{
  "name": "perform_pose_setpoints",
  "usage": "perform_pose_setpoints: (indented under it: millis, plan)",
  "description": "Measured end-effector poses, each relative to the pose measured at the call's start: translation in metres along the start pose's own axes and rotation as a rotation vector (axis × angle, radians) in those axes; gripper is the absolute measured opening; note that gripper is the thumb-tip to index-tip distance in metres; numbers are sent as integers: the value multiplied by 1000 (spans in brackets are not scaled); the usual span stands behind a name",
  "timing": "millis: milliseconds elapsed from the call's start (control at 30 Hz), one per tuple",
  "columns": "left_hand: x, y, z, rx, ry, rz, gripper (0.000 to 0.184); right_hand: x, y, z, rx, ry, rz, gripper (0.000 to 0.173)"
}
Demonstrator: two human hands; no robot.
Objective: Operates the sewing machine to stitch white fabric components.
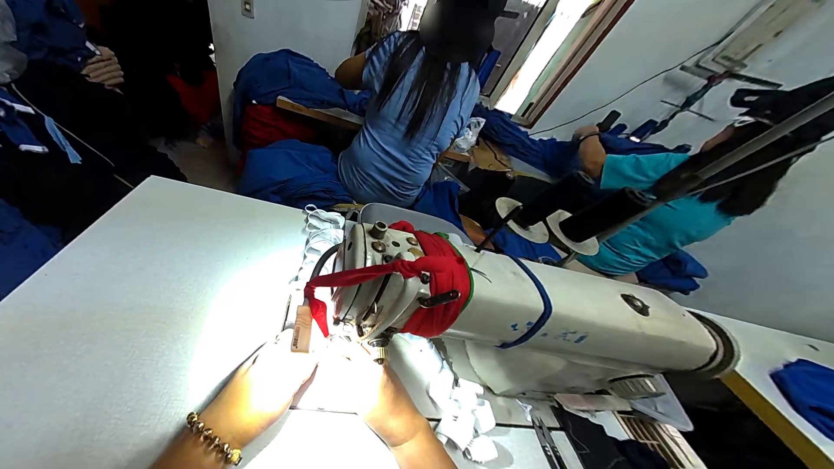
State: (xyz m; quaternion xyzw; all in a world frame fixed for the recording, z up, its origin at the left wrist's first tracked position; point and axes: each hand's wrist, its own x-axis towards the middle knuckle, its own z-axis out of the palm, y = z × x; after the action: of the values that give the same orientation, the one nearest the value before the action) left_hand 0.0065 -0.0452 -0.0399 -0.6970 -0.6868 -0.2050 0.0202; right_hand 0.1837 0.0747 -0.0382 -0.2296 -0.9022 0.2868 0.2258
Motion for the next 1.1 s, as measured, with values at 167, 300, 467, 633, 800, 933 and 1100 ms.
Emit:
perform_pose_setpoints:
  millis: [167, 300, 467, 633, 800, 933, 1100]
  plan:
    - [-4, -2, 6, -22, 172, 73, 31, -1, 0, 0, -76, 19, -34, 28]
    - [-5, -3, 8, -25, 151, 52, 33, -3, 3, 3, -147, 63, -87, 28]
    - [-6, -3, 9, 2, 199, 82, 32, -4, 2, 3, -180, 65, -102, 26]
    - [-5, -1, 6, 15, 166, 64, 33, -3, 5, 3, -163, 53, -106, 26]
    - [-4, -1, 5, -27, 149, 47, 31, -4, 4, 3, -136, 58, -98, 26]
    - [-3, 1, 3, -21, 132, 34, 31, -4, 2, 3, -121, 68, -86, 26]
    - [-2, 0, 6, -19, 143, 38, 30, -4, 4, 5, -145, 63, -100, 26]
